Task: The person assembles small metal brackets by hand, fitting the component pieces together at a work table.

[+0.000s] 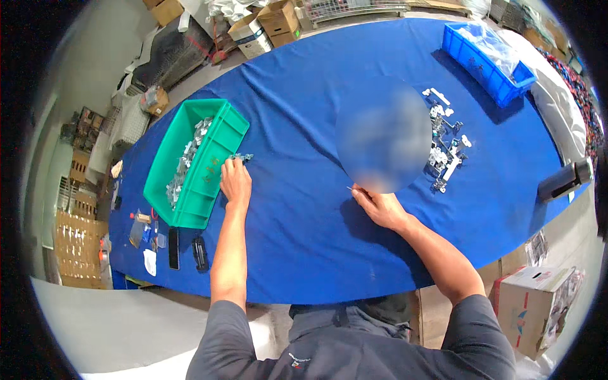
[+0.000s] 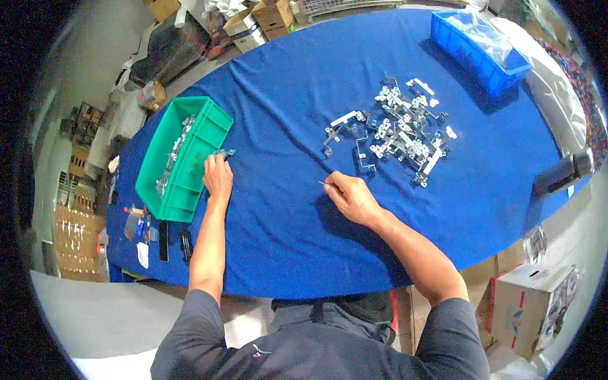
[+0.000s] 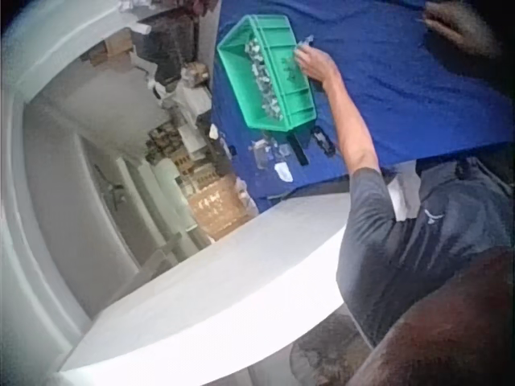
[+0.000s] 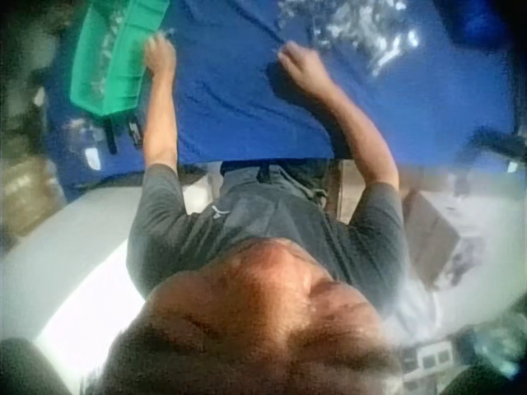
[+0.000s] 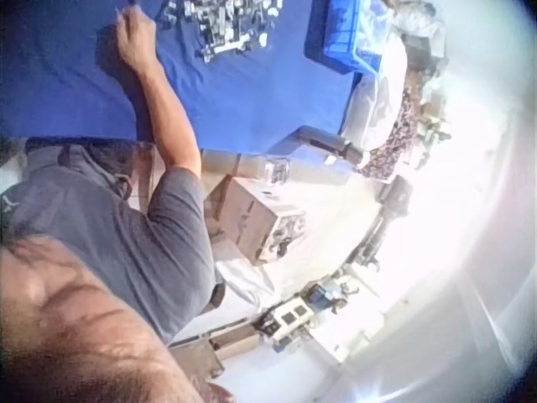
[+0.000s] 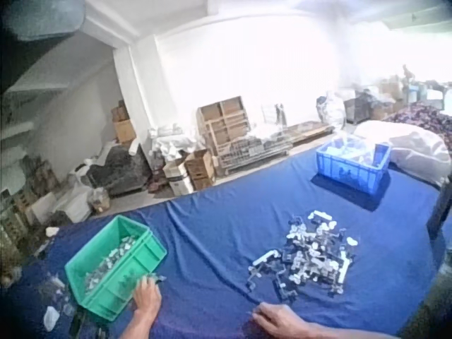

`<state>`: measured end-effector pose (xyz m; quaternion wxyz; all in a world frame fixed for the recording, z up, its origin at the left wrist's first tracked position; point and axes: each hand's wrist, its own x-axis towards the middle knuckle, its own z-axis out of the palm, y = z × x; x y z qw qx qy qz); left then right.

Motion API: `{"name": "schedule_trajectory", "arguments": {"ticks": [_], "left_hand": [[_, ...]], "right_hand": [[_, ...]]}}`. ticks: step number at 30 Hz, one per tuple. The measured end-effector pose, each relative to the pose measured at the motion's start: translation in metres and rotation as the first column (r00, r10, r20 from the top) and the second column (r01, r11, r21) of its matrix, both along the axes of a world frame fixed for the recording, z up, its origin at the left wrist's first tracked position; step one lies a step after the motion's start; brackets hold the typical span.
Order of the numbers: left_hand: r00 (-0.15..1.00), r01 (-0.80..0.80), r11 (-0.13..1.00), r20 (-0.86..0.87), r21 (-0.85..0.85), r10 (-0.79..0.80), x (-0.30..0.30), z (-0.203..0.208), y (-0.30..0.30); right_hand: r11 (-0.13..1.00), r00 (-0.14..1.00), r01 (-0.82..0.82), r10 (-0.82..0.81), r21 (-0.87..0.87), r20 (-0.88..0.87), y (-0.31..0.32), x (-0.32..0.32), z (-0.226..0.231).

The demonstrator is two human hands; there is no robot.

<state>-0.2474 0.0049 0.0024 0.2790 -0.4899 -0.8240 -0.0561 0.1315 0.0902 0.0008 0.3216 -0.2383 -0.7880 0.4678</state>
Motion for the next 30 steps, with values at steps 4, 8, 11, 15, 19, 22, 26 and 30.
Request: {"name": "schedule_trajectory", "arguments": {"ticks": [4,8,11,15,19,22,26,30], "left_hand": [[0.999,0.044,0.997,0.003,-0.059,-0.044,0.029,0.017,-0.003],[0.879,0.333,0.913,0.273,0.236,-0.391,0.081,0.018,0.019],[0.734,0.484,0.819,0.367,0.309,-0.572,0.144,0.016,0.056],[0.49,0.558,0.764,0.614,0.325,-0.619,0.21,0.004,0.111],[0.595,0.506,0.771,0.491,0.386,-0.637,0.207,-0.015,0.102],[0.582,0.482,0.758,0.485,0.44,-0.652,0.203,-0.019,0.093],[0.583,0.514,0.722,0.43,0.462,-0.69,0.203,-0.02,0.084],[0.778,0.451,0.877,0.408,0.165,-0.477,0.187,-0.009,0.024]], "right_hand": [[1.0,1.0,0.004,-0.004,-0.021,-0.023,0.004,0.005,0.0],[0.995,0.995,-0.074,0.078,0.069,-0.058,0.003,0.002,-0.008],[0.997,0.998,-0.007,0.012,0.074,-0.062,0.001,-0.004,-0.015],[0.988,0.989,0.145,-0.143,0.053,-0.045,0.009,0.018,-0.014],[0.992,0.992,0.123,-0.123,0.032,0.001,0.007,0.004,-0.014],[0.993,0.995,0.1,-0.099,-0.059,0.028,0.003,-0.001,-0.007],[0.983,0.987,0.162,-0.161,-0.086,0.02,0.006,0.009,-0.008],[0.996,0.996,0.091,-0.091,0.007,-0.006,0.009,0.004,-0.014]]}}
